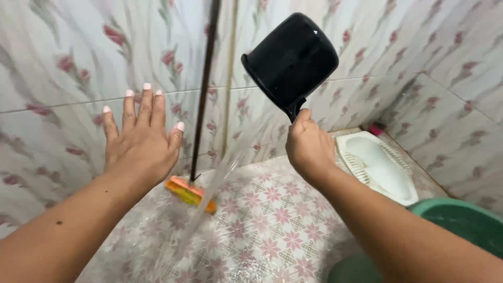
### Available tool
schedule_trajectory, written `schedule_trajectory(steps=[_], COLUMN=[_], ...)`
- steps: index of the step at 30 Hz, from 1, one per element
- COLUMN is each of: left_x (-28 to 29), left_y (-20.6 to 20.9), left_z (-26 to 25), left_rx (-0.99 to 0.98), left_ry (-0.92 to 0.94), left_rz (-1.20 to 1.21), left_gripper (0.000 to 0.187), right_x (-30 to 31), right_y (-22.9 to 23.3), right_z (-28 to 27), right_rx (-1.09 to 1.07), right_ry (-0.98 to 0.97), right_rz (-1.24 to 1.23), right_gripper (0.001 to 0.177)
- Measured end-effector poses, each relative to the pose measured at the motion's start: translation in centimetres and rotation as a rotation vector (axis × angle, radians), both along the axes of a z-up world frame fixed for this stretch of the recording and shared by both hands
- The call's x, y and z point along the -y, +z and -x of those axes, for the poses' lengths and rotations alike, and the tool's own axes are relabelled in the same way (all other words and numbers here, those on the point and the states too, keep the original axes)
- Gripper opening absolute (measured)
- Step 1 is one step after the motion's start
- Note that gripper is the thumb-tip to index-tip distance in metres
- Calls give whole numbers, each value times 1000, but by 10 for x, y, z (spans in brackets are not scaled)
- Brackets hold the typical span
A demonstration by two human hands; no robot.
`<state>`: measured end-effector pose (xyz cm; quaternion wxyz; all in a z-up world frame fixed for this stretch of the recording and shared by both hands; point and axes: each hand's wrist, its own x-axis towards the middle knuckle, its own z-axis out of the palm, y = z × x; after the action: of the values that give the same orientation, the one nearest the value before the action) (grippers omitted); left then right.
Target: Cleaning the floor and squat toilet area in a bathroom using a mop and water from a bucket.
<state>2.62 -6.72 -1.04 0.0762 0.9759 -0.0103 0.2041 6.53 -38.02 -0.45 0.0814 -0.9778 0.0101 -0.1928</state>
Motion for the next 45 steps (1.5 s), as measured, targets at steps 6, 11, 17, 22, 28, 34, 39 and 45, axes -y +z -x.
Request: schedule_trajectory(steps=[6, 11, 17, 22, 28, 34, 39, 45], left_x=[72, 147, 237, 299, 350, 387, 399, 385], left_y=[5, 8, -11, -29, -46, -68, -80, -73], left_z=[-18, -29, -25, -15, -13, -12, -9, -18], left_rx=[37, 33, -45, -139, -199, -220, -208, -199], left_ry=[-108, -236, -372, -441, -532, -592, -613, -584], left_rz=[6, 40, 92, 90, 59, 50, 42, 26], left_gripper=[76, 76, 75, 75, 75, 75, 75, 77], right_x=[67, 147, 261, 325, 369, 390, 360, 343], right_y=[20, 14, -35, -93, -169, -257, -299, -282], right_z=[4, 37, 92, 160, 223, 240, 236, 215], right_rx=[-150, -11, 73, -121, -479, -500, -587, -431], right_ry=[-108, -342, -538, -745, -970, -877, -852, -758], right_rz=[-853, -1026, -911, -763, -490, -393, -530, -1377], right_gripper=[35, 37, 37, 41, 52, 57, 54, 17])
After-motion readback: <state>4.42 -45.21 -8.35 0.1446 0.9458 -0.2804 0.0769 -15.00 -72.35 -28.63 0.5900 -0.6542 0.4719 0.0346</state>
